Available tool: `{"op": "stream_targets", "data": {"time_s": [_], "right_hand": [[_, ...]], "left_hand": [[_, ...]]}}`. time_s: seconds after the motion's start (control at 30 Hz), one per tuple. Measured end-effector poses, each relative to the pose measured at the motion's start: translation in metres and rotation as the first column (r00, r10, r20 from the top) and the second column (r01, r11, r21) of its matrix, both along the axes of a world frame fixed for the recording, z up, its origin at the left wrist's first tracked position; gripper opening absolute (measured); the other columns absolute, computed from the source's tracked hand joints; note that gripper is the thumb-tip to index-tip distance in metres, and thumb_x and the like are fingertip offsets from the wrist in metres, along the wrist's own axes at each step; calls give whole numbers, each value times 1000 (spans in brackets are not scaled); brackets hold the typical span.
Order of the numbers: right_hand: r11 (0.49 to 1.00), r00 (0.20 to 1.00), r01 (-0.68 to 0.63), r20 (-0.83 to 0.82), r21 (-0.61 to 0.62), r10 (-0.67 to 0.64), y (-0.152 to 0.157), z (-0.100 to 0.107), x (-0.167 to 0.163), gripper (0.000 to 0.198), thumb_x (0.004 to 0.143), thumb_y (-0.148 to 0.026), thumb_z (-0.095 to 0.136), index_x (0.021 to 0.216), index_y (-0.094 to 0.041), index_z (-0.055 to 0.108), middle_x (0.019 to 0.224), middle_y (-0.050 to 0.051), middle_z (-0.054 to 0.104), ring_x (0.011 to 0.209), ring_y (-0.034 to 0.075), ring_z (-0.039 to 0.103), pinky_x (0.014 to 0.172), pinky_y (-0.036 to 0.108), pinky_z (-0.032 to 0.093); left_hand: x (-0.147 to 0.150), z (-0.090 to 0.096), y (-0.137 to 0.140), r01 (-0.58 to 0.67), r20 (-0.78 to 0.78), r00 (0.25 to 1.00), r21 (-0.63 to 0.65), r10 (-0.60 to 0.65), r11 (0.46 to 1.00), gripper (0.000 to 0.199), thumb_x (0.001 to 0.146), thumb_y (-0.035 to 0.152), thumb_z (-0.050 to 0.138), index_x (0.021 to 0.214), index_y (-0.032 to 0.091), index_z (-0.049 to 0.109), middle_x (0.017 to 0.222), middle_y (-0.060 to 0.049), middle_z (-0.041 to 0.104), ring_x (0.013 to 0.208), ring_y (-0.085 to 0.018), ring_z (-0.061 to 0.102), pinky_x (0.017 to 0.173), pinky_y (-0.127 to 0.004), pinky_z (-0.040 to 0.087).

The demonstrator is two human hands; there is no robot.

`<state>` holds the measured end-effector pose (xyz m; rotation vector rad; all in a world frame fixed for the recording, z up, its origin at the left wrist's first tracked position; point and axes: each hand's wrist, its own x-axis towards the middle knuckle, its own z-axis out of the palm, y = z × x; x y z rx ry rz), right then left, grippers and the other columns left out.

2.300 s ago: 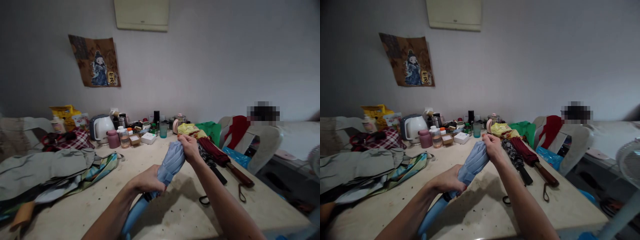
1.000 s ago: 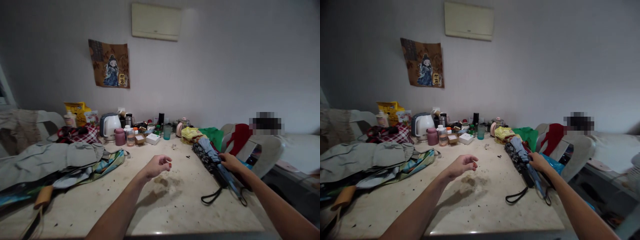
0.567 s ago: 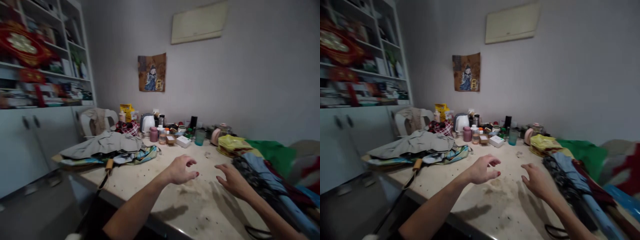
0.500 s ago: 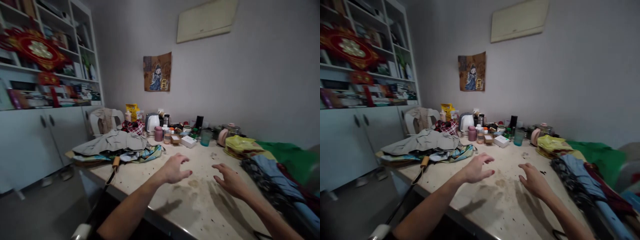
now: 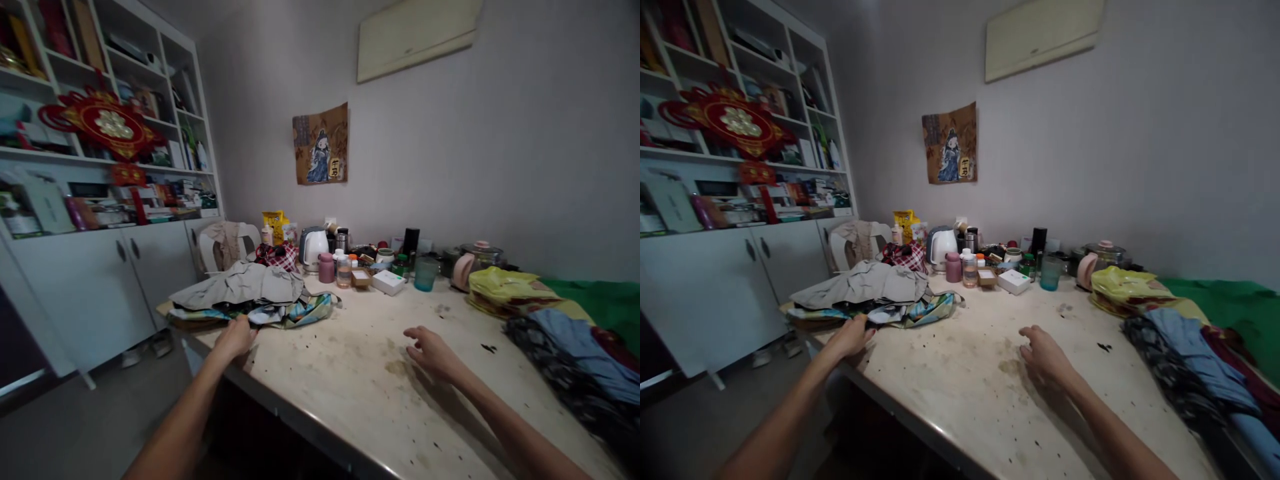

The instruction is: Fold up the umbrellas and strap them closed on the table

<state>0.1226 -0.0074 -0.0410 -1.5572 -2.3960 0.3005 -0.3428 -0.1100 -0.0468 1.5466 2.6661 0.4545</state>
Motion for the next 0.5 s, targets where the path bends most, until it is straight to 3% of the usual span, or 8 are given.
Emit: {"op": "stream_targets", "data": {"time_s": [0.1,0.17,0.3,0.4,0.5], "right_hand": [[1000,1000,12,-3,-2,-12,0,-10,5,40,87,-13,46,124,-6,62,117,17,62,100,23,64,93,33,46],[1000,1000,25,-15,7,-25,0,-13,9,40,87,-14,46,124,-6,62,116,17,62,100,24,64,92,33,46],[998,997,52,-64,33,-50,1,-14,16,40,86,-15,48,122,-6,64,116,17,64,100,24,63,90,33,46],[997,993,54,-110,45,-49,1,-14,18,37,87,-16,48,118,-7,66,114,17,65,95,24,64,87,34,47],[997,992,36,-127,68,-27,0,-13,17,34,85,-15,49,113,-7,68,111,17,66,90,23,65,85,33,47]], "left_hand": [[-6,5,14,-17,92,996,14,16,1000,25,75,31,64,89,11,65,108,-27,69,109,-39,64,83,-38,47],[-14,12,21,-55,181,982,39,47,998,16,70,30,66,72,15,62,88,-21,72,99,-38,67,75,-36,47],[-26,30,28,-175,407,907,140,105,975,14,65,26,62,58,19,53,46,-5,53,60,-28,61,51,-29,37],[-21,50,29,-228,595,804,287,14,931,16,62,23,59,53,21,45,37,3,37,40,-15,40,43,-24,25],[-5,75,26,-277,737,652,450,-178,849,17,61,23,59,56,20,43,41,4,39,37,-8,33,40,-21,26]]}}
